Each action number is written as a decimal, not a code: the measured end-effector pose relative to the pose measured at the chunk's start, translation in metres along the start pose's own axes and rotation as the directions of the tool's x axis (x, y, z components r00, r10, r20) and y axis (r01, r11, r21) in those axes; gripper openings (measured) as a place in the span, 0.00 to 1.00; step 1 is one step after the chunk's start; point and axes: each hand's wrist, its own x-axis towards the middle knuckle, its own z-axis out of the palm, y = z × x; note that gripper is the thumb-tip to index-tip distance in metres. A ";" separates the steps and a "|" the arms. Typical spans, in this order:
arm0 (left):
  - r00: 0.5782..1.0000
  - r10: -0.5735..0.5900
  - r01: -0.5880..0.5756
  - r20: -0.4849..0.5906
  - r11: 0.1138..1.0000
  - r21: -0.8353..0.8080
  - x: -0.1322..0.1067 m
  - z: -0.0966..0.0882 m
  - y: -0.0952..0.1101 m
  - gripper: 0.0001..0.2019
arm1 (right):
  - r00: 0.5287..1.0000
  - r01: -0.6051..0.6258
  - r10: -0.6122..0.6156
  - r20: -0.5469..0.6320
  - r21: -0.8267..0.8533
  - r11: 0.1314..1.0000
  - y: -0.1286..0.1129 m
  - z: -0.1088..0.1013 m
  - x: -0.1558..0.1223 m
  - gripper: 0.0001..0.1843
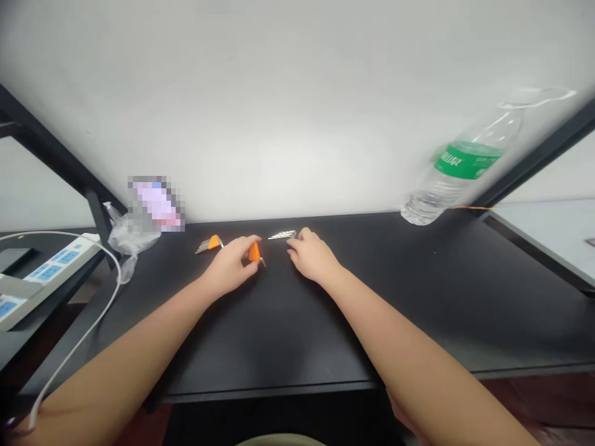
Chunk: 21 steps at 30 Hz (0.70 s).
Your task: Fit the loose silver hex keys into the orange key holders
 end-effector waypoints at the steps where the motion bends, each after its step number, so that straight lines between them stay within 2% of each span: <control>1: 1.000 0.007 -0.007 0.000 1.000 -0.004 0.000 0.000 0.000 0.24 | 1.000 -0.003 0.003 -0.009 0.005 1.000 -0.002 -0.001 0.000 0.20; 6: 1.000 0.028 -0.028 -0.015 0.999 -0.024 -0.001 0.003 -0.002 0.22 | 1.000 -0.023 0.023 -0.003 -0.095 0.995 -0.010 -0.003 -0.002 0.24; 8: 1.000 0.023 -0.023 -0.014 0.999 -0.033 -0.001 0.003 -0.002 0.22 | 1.000 -0.025 0.025 -0.003 -0.139 0.990 -0.012 -0.005 -0.003 0.21; 12: 1.000 0.004 -0.003 0.007 0.999 -0.046 -0.001 0.001 -0.003 0.22 | 0.996 -0.093 0.091 -0.024 -0.130 0.987 -0.013 -0.010 -0.005 0.14; 15: 1.000 -0.008 0.008 0.002 0.999 -0.047 -0.002 0.001 -0.004 0.22 | 0.995 -0.100 0.100 -0.002 -0.133 0.986 -0.013 -0.013 -0.005 0.09; 19: 1.000 -0.004 0.004 -0.003 0.999 -0.042 -0.003 0.003 -0.006 0.22 | 0.982 -0.096 0.118 0.147 -0.147 0.984 -0.018 -0.020 -0.011 0.02; 21: 1.000 0.006 -0.005 0.009 0.999 -0.048 -0.003 0.004 -0.006 0.22 | 0.967 -0.100 0.128 0.222 -0.133 0.986 -0.020 -0.026 -0.018 0.03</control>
